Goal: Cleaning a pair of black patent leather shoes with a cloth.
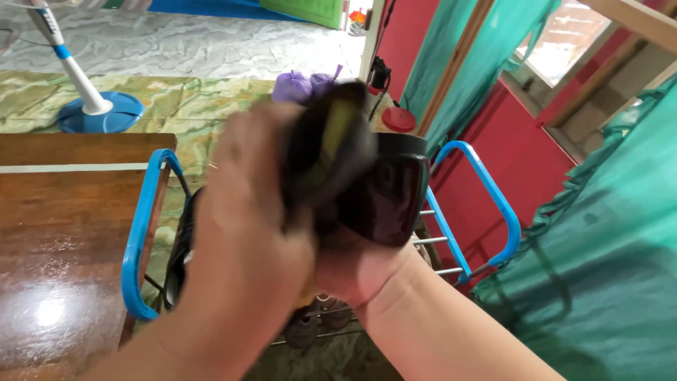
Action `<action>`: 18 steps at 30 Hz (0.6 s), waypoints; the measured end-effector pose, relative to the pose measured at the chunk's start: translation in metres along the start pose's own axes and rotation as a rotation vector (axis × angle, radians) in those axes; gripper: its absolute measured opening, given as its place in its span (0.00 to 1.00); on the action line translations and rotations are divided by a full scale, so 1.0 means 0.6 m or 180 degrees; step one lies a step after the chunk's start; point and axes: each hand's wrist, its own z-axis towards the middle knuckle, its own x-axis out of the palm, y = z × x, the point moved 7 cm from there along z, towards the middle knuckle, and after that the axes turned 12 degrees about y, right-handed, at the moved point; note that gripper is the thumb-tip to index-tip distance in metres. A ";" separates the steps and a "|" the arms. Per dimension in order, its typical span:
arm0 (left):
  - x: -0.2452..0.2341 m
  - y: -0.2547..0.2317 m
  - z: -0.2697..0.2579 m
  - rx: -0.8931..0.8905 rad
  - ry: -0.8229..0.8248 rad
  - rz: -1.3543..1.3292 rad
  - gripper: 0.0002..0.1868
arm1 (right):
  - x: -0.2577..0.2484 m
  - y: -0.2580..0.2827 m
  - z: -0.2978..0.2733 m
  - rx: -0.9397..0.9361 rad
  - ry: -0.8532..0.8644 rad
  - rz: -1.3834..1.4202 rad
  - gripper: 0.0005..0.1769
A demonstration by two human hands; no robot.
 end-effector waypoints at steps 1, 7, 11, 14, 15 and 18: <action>0.000 0.010 0.007 0.0007 0.0013 -0.0019 0.32 | 0.008 0.000 -0.001 -0.0020 -0.0012 -0.0005 0.25; -0.008 0.071 0.019 -0.1700 0.0282 -0.0915 0.14 | 0.010 -0.006 0.005 0.0218 -0.0176 0.0105 0.24; -0.026 0.047 0.013 -0.0703 0.0087 -0.0742 0.21 | 0.017 0.005 0.016 0.0046 0.0033 -0.0194 0.24; -0.032 0.111 0.008 -0.1169 -0.0191 -0.1574 0.24 | 0.013 -0.033 0.036 0.0207 -0.0189 -0.0395 0.22; -0.029 0.150 -0.005 -0.1918 -0.0358 -0.1974 0.25 | 0.003 -0.044 0.043 0.0238 -0.0427 -0.0773 0.22; -0.023 0.170 -0.052 -0.2916 -0.0407 -0.2216 0.22 | -0.052 -0.038 0.057 0.0190 -0.0331 -0.0288 0.17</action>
